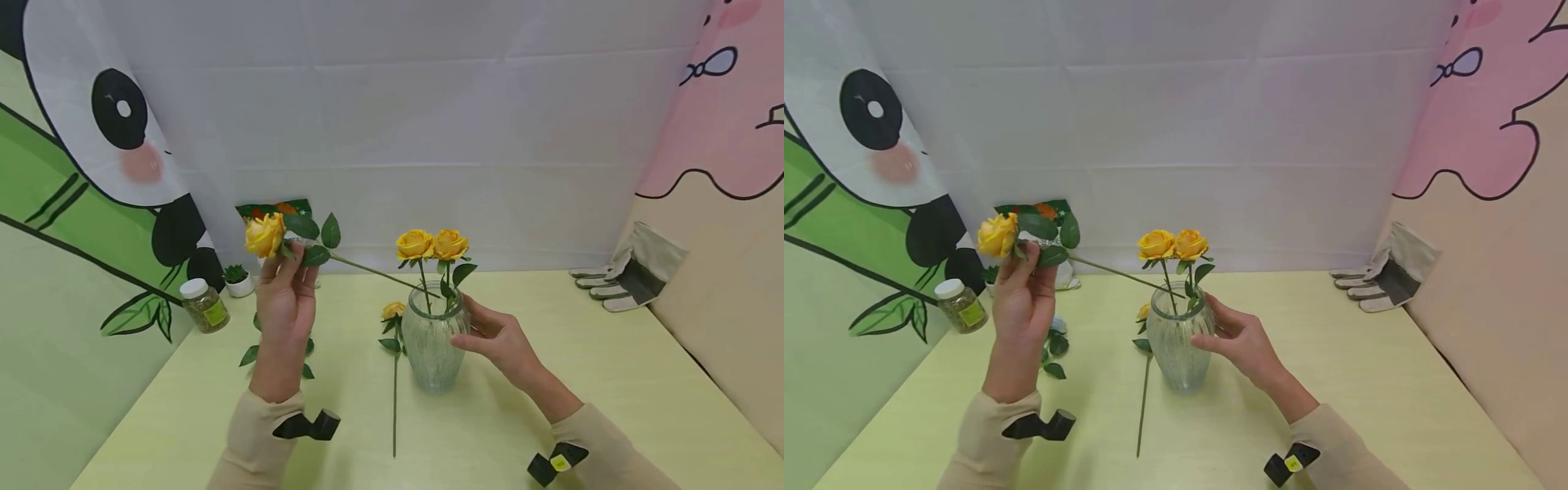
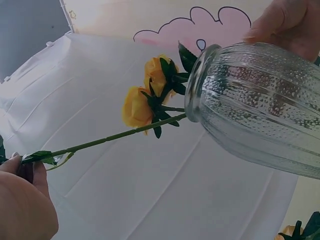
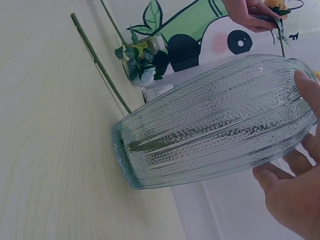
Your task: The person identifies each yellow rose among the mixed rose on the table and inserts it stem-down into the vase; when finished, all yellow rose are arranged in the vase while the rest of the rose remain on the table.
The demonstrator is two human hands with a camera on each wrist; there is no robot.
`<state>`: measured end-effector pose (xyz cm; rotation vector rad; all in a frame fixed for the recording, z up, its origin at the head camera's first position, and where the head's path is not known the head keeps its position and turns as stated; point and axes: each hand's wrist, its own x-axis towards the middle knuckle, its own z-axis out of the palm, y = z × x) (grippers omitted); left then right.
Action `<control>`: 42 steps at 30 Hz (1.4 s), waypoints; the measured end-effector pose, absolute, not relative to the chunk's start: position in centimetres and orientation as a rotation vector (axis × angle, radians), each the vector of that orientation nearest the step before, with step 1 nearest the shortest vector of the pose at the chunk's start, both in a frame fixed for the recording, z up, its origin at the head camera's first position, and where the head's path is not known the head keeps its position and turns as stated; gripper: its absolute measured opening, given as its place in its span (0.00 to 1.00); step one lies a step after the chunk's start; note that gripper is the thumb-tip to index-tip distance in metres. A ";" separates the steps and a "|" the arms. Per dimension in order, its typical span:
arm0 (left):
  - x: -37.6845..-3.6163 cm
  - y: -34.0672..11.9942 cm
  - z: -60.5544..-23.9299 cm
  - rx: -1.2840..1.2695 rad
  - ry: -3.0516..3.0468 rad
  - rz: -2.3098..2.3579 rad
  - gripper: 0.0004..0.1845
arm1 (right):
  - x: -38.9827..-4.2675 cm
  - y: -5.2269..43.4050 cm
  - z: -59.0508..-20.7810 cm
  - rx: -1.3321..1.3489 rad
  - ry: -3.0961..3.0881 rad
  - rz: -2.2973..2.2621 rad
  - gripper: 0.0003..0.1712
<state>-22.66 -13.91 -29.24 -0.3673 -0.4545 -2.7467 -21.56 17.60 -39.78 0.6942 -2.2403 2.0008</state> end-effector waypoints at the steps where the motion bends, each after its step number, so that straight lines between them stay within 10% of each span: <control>1: -22.7 -13.6 -29.3 -0.338 -0.481 -2.731 0.07 | -21.6 17.6 -39.8 0.693 -2.243 1.998 0.45; 42: -25.4 -6.0 -32.4 -0.363 -1.272 -2.548 0.18 | -21.6 17.5 -39.7 0.686 -2.241 1.982 0.44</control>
